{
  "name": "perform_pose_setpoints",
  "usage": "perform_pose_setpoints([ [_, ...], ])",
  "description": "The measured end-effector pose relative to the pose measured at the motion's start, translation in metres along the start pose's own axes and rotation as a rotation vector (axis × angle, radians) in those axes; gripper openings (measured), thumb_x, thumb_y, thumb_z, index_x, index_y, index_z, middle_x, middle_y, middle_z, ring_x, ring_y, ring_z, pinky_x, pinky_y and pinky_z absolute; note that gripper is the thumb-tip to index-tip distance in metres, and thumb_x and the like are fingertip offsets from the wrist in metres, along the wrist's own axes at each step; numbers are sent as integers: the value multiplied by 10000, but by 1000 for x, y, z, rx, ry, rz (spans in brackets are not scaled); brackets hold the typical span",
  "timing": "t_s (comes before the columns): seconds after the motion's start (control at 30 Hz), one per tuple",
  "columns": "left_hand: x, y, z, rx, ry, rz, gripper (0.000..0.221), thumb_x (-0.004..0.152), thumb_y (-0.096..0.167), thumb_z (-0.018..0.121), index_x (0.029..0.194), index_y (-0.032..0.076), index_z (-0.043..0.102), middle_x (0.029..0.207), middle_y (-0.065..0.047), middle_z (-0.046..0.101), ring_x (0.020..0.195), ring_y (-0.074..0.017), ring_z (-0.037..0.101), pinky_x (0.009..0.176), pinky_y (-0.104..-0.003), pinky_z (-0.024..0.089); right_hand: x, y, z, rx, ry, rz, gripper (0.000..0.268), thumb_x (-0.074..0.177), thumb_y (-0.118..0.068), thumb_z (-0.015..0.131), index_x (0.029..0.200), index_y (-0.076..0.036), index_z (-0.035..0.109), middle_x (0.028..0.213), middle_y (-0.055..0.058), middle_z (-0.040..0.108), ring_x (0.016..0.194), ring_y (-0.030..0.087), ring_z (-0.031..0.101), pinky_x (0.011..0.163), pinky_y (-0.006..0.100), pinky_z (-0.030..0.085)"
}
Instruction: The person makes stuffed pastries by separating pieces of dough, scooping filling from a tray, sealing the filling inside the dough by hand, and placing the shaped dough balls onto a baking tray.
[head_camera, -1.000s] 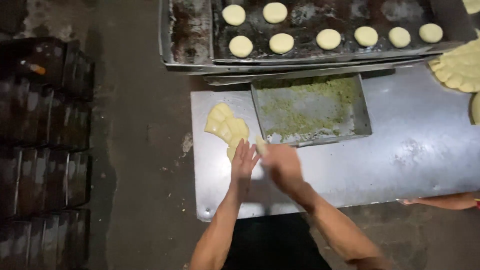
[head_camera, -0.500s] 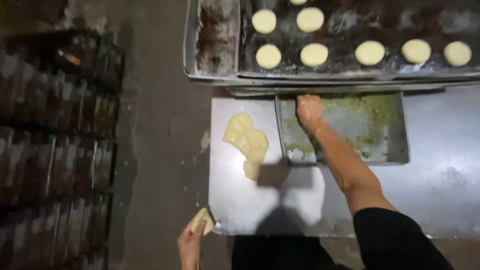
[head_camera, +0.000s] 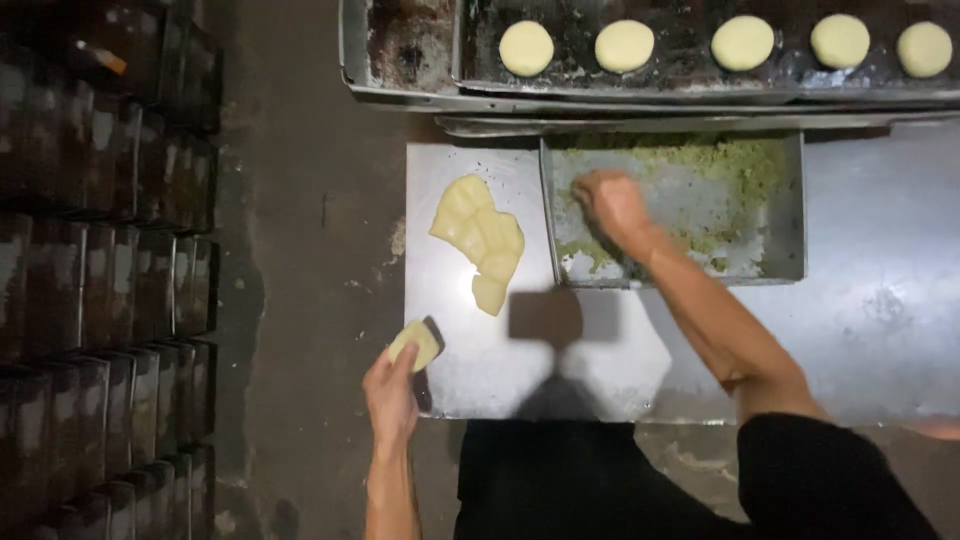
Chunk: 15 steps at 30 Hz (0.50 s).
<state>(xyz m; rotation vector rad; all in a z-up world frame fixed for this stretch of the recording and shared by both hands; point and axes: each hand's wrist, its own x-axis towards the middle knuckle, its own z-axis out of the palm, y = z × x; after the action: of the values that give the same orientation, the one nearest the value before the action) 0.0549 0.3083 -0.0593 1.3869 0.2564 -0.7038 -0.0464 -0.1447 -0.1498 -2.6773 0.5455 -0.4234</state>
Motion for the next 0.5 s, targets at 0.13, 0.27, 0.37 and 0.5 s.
perform_pose_setpoints([
  [0.13, 32, 2, 64, -22, -164, 52, 352, 941, 61, 667, 1254, -100, 665, 1127, -108, 728, 970, -153, 680, 846, -287, 538, 6, -14, 25, -85, 16, -51, 129, 902, -99, 664, 982, -66, 760, 942, 205, 720, 873, 419, 682, 765, 503, 546],
  [0.27, 63, -24, 150, -34, -305, 70, 345, 1006, 105, 640, 1288, -92, 662, 1111, -132, 721, 901, -159, 672, 746, -293, 550, -1, -24, -19, 452, -5, 232, 187, 900, -191, 719, 1037, -72, 762, 909, 151, 765, 831, 365, 716, 741, 444, 569],
  [0.37, 68, -40, 218, -253, -484, -8, 347, 1048, 150, 598, 1302, -83, 636, 1126, -135, 710, 922, -170, 693, 820, -325, 615, -30, -62, -72, 861, -35, 415, 248, 887, -191, 755, 1101, -65, 747, 977, 110, 779, 908, 308, 728, 795, 362, 588],
  [0.5, 62, -53, 288, -262, -516, -74, 359, 1033, 153, 579, 1327, -51, 607, 1168, -97, 702, 945, -177, 698, 785, -327, 609, -39, -94, -115, 365, 204, 82, 223, 910, -149, 702, 1091, -35, 766, 1064, 156, 756, 977, 363, 695, 883, 423, 537],
])
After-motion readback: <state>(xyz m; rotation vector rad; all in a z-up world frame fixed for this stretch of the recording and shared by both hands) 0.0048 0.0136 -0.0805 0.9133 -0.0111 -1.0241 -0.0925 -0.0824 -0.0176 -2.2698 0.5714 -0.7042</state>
